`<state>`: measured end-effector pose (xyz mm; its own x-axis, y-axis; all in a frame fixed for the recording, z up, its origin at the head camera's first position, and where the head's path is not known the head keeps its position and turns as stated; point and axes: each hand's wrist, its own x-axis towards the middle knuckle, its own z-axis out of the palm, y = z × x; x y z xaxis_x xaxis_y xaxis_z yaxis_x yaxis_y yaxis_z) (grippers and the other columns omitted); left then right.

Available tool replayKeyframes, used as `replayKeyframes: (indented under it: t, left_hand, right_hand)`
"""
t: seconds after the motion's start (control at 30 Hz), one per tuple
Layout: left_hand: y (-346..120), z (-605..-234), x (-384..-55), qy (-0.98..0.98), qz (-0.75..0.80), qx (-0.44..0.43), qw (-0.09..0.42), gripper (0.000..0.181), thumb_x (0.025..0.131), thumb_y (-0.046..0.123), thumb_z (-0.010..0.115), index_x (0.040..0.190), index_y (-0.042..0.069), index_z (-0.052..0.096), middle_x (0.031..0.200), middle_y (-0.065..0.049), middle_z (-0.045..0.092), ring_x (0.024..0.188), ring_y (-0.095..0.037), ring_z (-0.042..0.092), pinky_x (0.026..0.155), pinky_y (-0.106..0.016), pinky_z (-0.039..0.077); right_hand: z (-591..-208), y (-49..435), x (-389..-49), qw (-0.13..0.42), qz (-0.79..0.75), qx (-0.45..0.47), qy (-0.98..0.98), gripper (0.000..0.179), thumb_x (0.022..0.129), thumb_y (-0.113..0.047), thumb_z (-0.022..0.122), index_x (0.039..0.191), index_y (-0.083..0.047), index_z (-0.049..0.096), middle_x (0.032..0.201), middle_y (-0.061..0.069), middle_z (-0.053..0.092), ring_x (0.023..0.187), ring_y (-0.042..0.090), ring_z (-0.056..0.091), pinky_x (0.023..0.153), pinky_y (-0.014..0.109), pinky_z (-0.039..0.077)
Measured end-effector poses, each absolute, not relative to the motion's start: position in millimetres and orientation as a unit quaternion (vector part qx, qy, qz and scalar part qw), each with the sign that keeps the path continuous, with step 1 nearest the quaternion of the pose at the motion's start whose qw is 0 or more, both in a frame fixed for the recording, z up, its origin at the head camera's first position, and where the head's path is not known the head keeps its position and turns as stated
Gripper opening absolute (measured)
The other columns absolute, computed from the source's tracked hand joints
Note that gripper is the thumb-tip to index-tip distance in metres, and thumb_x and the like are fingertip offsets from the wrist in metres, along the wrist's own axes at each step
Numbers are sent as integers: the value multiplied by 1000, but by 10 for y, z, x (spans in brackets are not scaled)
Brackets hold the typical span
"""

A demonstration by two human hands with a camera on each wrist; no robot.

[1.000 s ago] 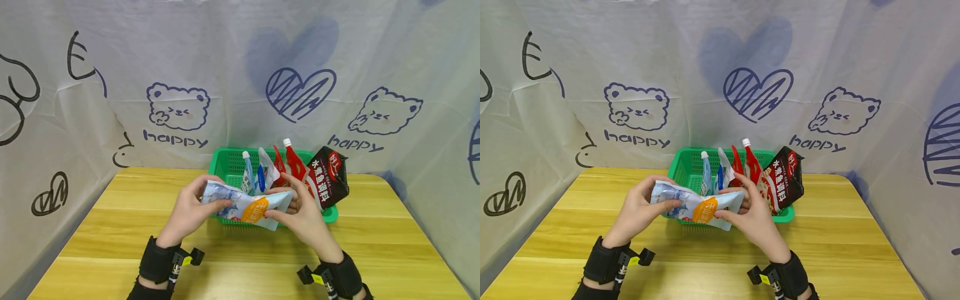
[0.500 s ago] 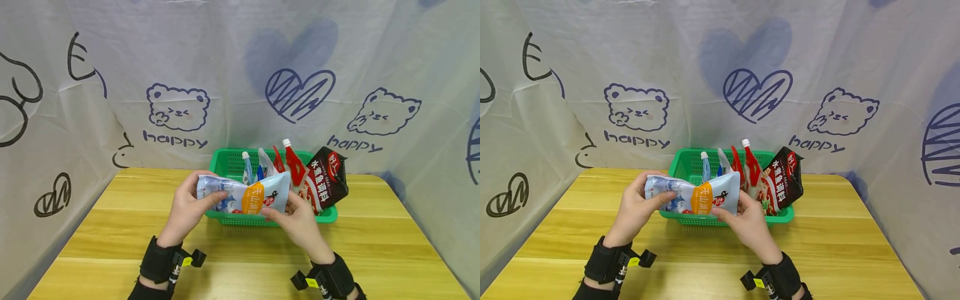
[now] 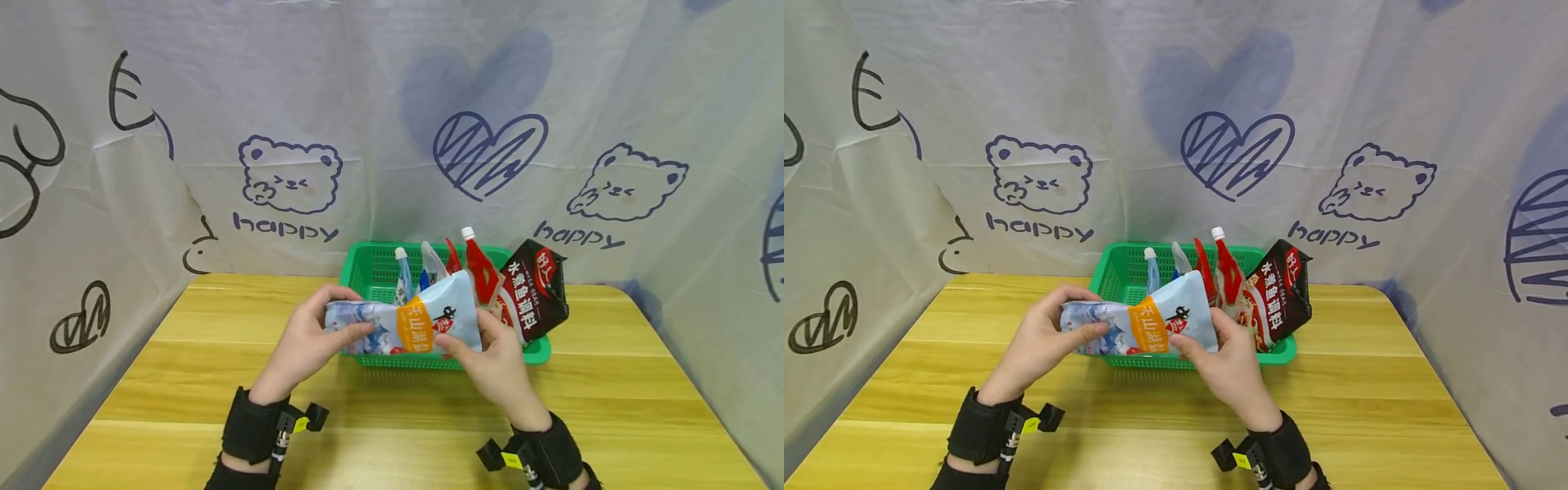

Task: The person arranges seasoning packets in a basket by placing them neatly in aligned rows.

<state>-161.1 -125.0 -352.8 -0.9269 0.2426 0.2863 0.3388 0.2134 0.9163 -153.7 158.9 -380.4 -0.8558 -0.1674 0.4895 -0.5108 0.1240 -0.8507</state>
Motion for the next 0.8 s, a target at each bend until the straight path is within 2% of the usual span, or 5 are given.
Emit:
replayKeyframes:
  t: [0.17,0.33,0.53,0.7,0.8]
  left_hand:
    - [-1234,-3548,-1627,-802,-561,-200,32,34,90,15,84,120,14,67,114,-7,70,96,-25,67,77,-36,61]
    - [-1188,-3548,-1612,-810,-546,-212,19,35,89,17,84,120,15,68,116,-4,70,99,-22,67,81,-38,61]
    - [-1136,-3533,-1560,-804,-542,-244,20,32,90,14,83,120,14,70,119,-2,71,103,-21,70,86,-36,60]
    - [-1103,-3539,-1541,-804,-531,-266,30,28,90,10,82,117,13,75,113,-1,75,95,-15,72,80,-31,61]
    - [-1092,-3551,-1545,-804,-532,-263,41,25,89,7,81,114,12,77,109,0,76,92,-13,71,78,-31,61]
  right_hand:
    - [-3766,1607,-1510,178,594,234,-749,33,86,9,79,118,8,69,104,20,71,84,13,72,64,37,64]
    - [-3718,1623,-1483,208,562,240,-764,35,83,9,81,116,6,72,106,17,75,89,12,72,70,29,63]
    - [-3702,1609,-1463,203,536,254,-779,32,84,5,83,114,3,74,105,14,77,88,14,72,73,30,63]
    - [-3719,1580,-1465,192,542,265,-774,30,86,5,81,115,3,74,105,16,77,89,15,72,72,31,63]
    - [-3714,1561,-1451,164,573,232,-768,30,87,4,80,117,3,73,109,19,75,90,17,72,71,30,63]
